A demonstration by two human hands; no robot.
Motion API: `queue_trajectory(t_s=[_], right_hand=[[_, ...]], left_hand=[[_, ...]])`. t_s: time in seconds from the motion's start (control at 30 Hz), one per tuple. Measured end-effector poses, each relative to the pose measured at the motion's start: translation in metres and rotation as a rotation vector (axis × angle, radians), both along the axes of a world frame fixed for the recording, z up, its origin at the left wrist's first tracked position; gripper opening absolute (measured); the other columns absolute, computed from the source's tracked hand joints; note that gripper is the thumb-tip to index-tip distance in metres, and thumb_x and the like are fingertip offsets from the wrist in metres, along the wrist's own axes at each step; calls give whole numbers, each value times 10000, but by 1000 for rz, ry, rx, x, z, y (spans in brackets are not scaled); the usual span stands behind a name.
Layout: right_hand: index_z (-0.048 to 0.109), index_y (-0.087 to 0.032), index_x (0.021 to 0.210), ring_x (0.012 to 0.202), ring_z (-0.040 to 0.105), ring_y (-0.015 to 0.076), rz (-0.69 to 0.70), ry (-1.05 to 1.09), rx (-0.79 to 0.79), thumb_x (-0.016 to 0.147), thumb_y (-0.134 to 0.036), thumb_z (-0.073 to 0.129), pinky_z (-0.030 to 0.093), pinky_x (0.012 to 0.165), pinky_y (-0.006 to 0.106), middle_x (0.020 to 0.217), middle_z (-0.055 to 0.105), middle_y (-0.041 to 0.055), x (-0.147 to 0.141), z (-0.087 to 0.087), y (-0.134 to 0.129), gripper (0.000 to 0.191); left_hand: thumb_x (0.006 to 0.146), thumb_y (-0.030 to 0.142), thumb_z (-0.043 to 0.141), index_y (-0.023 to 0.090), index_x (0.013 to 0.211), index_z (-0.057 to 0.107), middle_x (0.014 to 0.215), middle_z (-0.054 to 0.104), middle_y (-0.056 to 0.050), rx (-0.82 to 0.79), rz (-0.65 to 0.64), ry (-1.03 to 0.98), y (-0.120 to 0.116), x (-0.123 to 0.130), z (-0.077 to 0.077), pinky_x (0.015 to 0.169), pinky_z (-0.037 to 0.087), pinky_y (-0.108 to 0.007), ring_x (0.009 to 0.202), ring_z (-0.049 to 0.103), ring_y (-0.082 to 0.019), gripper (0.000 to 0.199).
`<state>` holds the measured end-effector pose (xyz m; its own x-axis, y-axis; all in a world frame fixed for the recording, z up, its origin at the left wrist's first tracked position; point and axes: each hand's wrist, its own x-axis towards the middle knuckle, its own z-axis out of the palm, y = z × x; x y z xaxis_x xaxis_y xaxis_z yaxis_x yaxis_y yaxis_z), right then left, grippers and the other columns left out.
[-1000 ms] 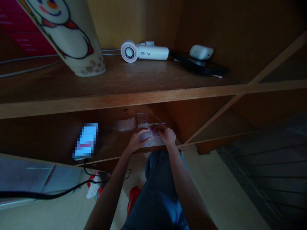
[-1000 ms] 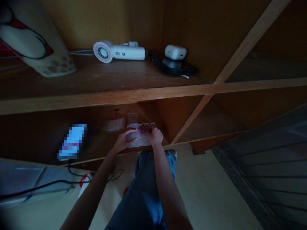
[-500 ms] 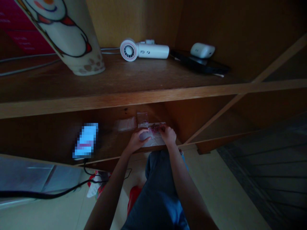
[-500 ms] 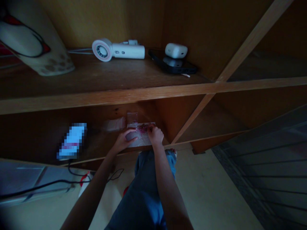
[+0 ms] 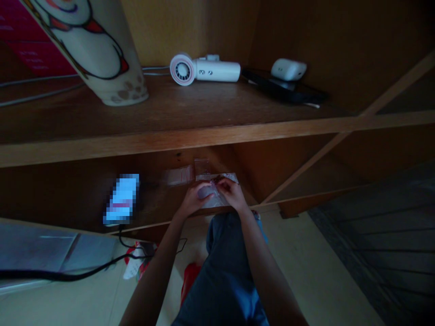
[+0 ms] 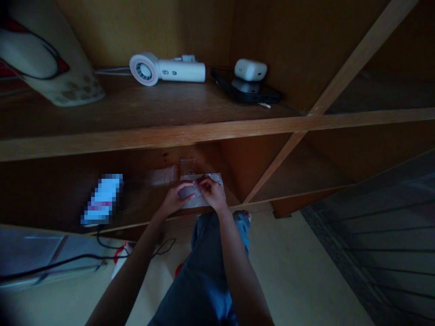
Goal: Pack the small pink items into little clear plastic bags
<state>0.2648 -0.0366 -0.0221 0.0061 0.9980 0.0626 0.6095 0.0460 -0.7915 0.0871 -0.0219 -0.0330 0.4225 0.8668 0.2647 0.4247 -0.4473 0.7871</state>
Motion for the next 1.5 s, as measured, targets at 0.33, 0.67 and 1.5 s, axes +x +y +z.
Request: queue_trajectory(t_s=[0.33, 0.67, 1.5], right_hand=[[616, -210, 915, 813, 603, 115, 101, 45, 24, 845, -309, 459, 422, 728, 200, 891, 663, 1, -2, 0, 2, 198], [641, -273, 1009, 809, 625, 172, -386, -382, -203, 823, -400, 475, 419, 643, 225, 871, 676, 36, 15, 8, -5, 280], [689, -267, 923, 801, 640, 221, -442, -402, -250, 774, -449, 516, 461, 672, 300, 832, 681, 76, 15, 9, -6, 292]], left_hand=[[752, 354, 599, 214, 1064, 572, 1061, 644, -43, 6, -7, -27, 0, 0, 0, 889, 460, -325, 975, 601, -186, 343], [756, 359, 596, 204, 1060, 563, 1065, 640, -46, 24, 14, 6, 0, -1, -1, 908, 449, -335, 983, 597, -179, 343], [751, 349, 602, 199, 1063, 556, 1075, 635, -52, 65, 11, -13, 0, -1, -4, 909, 441, -330, 995, 590, -174, 349]])
